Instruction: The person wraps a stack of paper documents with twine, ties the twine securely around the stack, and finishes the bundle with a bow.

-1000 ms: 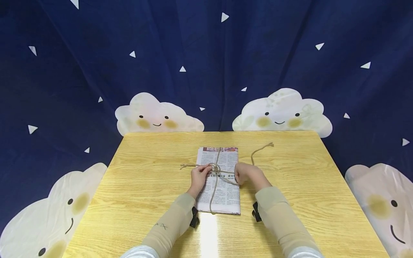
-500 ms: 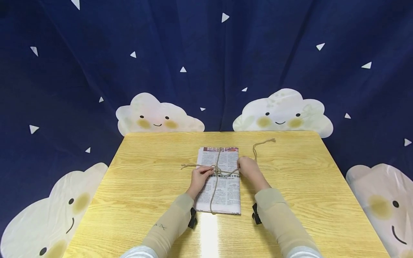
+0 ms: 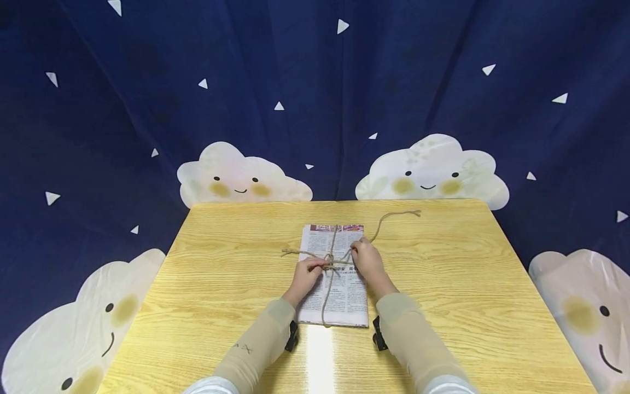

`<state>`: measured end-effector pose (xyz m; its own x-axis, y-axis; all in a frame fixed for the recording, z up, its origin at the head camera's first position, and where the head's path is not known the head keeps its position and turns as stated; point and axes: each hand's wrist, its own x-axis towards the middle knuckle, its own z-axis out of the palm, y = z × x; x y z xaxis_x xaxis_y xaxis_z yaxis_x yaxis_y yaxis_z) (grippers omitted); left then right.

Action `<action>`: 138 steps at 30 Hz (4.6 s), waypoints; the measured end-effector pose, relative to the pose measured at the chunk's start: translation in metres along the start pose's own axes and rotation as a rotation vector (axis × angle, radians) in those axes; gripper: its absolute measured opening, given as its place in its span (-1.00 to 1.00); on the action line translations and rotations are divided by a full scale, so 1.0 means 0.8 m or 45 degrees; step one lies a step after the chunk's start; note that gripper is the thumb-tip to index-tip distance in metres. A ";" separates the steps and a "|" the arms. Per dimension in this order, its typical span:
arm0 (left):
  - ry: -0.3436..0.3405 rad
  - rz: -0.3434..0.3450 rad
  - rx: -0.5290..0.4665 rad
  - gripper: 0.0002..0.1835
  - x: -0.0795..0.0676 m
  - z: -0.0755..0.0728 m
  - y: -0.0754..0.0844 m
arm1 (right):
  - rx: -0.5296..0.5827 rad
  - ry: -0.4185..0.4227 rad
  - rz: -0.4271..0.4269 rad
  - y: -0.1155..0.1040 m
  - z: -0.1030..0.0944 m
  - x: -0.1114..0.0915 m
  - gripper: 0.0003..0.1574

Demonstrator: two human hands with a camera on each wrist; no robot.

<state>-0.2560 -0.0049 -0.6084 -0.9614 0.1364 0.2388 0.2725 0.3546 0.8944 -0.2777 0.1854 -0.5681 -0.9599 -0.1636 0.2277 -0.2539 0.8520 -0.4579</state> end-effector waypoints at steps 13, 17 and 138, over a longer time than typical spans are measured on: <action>0.033 0.019 -0.069 -0.86 0.001 0.002 -0.003 | 0.156 -0.041 -0.019 0.006 0.007 -0.014 -0.60; 0.067 0.038 -0.090 -0.88 0.003 0.003 -0.004 | 0.213 0.024 0.072 0.000 0.001 -0.022 -0.53; 0.747 -0.657 -0.732 -0.84 0.005 -0.026 0.013 | 1.272 0.339 0.909 -0.009 0.005 -0.024 -0.65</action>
<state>-0.2579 -0.0203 -0.5903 -0.8658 -0.4476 -0.2238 -0.0986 -0.2859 0.9532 -0.2579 0.1807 -0.5729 -0.8959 0.3827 -0.2255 0.2203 -0.0580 -0.9737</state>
